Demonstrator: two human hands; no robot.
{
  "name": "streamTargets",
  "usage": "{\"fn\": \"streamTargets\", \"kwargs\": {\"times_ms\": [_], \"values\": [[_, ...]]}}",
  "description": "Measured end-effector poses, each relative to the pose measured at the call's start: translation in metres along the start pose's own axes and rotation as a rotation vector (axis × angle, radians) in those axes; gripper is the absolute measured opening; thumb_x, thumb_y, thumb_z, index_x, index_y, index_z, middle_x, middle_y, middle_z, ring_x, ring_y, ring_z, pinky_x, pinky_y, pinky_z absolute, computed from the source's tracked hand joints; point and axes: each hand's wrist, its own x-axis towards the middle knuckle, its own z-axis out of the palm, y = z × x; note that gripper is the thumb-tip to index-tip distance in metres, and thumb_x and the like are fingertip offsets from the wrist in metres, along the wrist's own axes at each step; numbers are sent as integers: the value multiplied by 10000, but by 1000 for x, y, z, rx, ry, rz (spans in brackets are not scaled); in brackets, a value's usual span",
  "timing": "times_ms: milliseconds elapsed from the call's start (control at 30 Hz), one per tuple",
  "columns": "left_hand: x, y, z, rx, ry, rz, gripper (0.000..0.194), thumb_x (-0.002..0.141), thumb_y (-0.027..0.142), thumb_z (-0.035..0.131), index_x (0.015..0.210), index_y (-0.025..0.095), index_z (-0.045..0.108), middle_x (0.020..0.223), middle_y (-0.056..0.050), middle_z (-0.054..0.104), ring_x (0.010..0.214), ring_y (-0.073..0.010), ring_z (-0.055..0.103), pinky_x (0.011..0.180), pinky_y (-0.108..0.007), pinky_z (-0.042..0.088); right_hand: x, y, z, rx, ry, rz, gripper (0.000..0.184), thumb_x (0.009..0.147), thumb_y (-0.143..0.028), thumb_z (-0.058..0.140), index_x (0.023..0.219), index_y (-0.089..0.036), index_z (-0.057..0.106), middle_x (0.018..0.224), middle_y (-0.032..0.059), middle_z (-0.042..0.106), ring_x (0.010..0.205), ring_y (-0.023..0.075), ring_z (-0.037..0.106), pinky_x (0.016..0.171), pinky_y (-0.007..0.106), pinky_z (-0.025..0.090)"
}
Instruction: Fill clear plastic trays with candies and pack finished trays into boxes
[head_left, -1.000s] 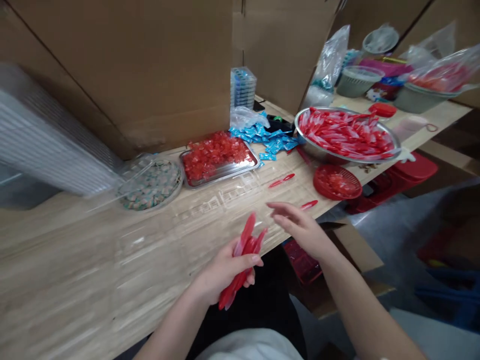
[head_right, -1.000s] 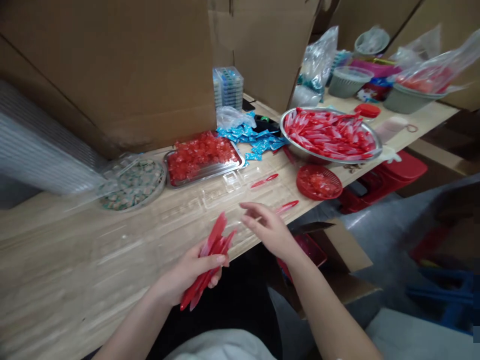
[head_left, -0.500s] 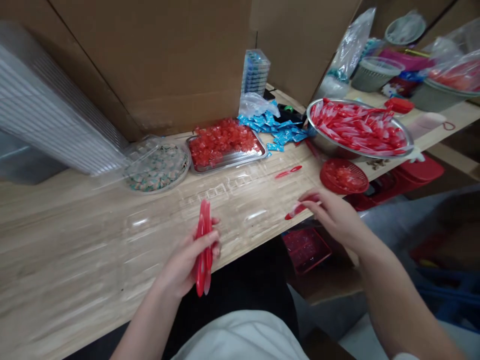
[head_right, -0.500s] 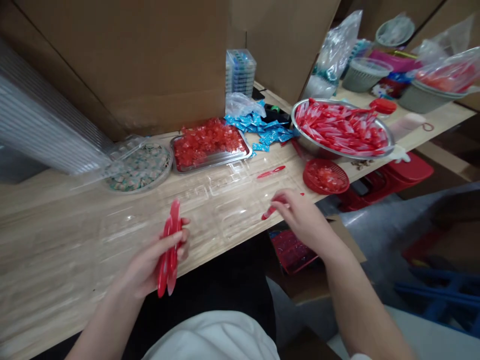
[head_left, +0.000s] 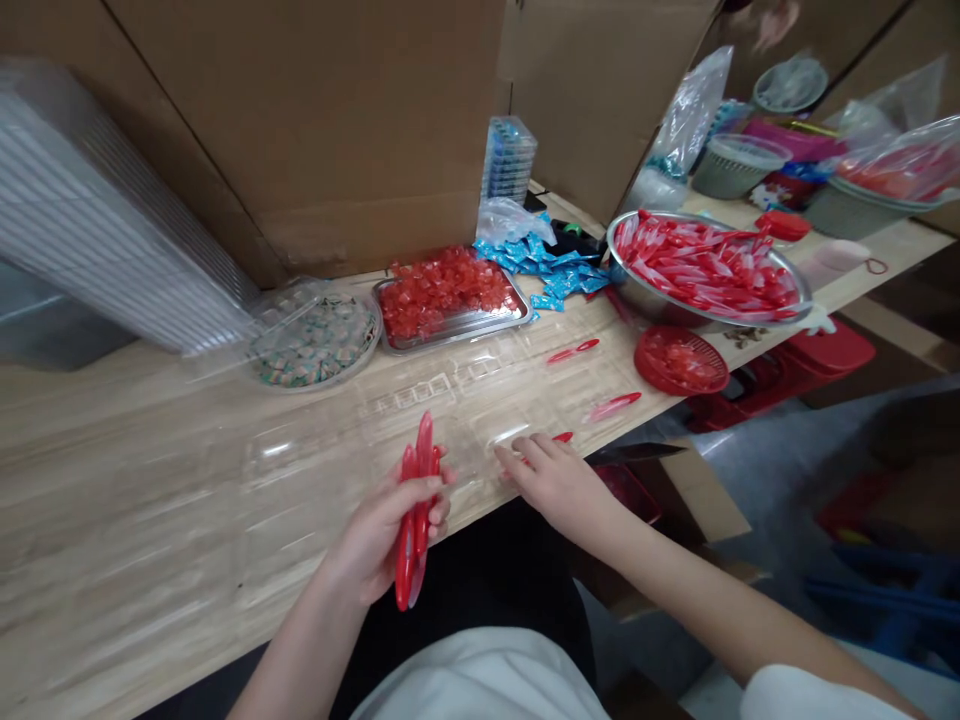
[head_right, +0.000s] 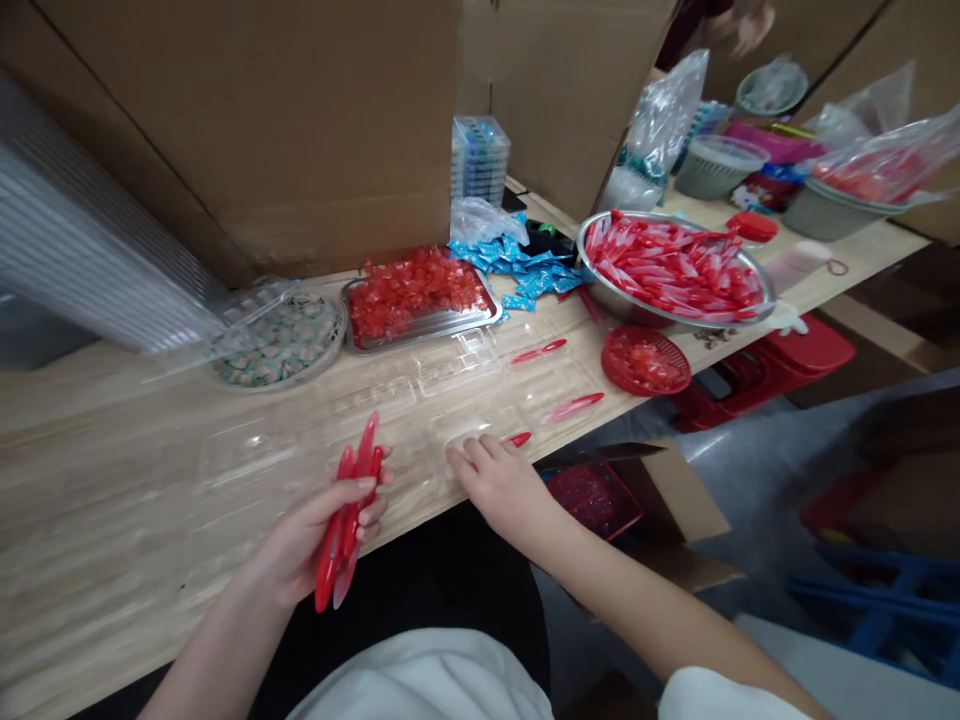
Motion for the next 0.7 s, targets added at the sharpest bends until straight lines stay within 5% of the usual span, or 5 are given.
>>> {"fn": "streamTargets", "kwargs": {"times_ms": [233, 333, 433, 567, 700], "values": [[3, -3, 16, 268, -206, -52, 230, 704, 116, 550, 927, 161, 516, 820, -12, 556, 493, -48, 472, 466, -198, 371, 42, -29, -10, 1386, -57, 414, 285, 828, -437, 509, 921, -193, 624, 852, 27, 632, 787, 153, 582, 712, 286, 461], [3, -9, 12, 329, -197, -69, 199, 689, 112, 544, 882, 150, 511, 828, -23, 569, 499, -54, 484, 471, -204, 379, 49, -30, -8, 1621, -130, 495, 257, 804, -425, 552, 873, -184, 606, 837, 24, 638, 774, 147, 588, 724, 295, 453], [4, -13, 4, 303, -239, -124, 251, 713, 144, 567, 953, 153, 496, 829, -30, 588, 495, -53, 494, 462, -193, 377, 53, -8, -17, 1458, 34, 522, 260, 824, -426, 523, 899, -188, 595, 862, 41, 648, 805, 167, 596, 753, 326, 446], [6, -8, -3, 219, -154, -102, 341, 773, 336, 592, 1040, 168, 462, 861, -32, 586, 474, -54, 521, 423, -178, 383, 77, 38, -28, 602, 506, 333, 225, 867, -365, 467, 946, -195, 591, 920, 70, 635, 887, 202, 564, 821, 358, 396], [8, 1, -11, 84, 20, -26, 357, 816, 471, 507, 1025, 186, 464, 719, 32, 501, 382, -13, 404, 354, -148, 295, 104, 63, -6, -148, 196, -2, 178, 864, -225, 477, 960, -179, 619, 887, 99, 639, 897, 235, 533, 808, 368, 367]]}}
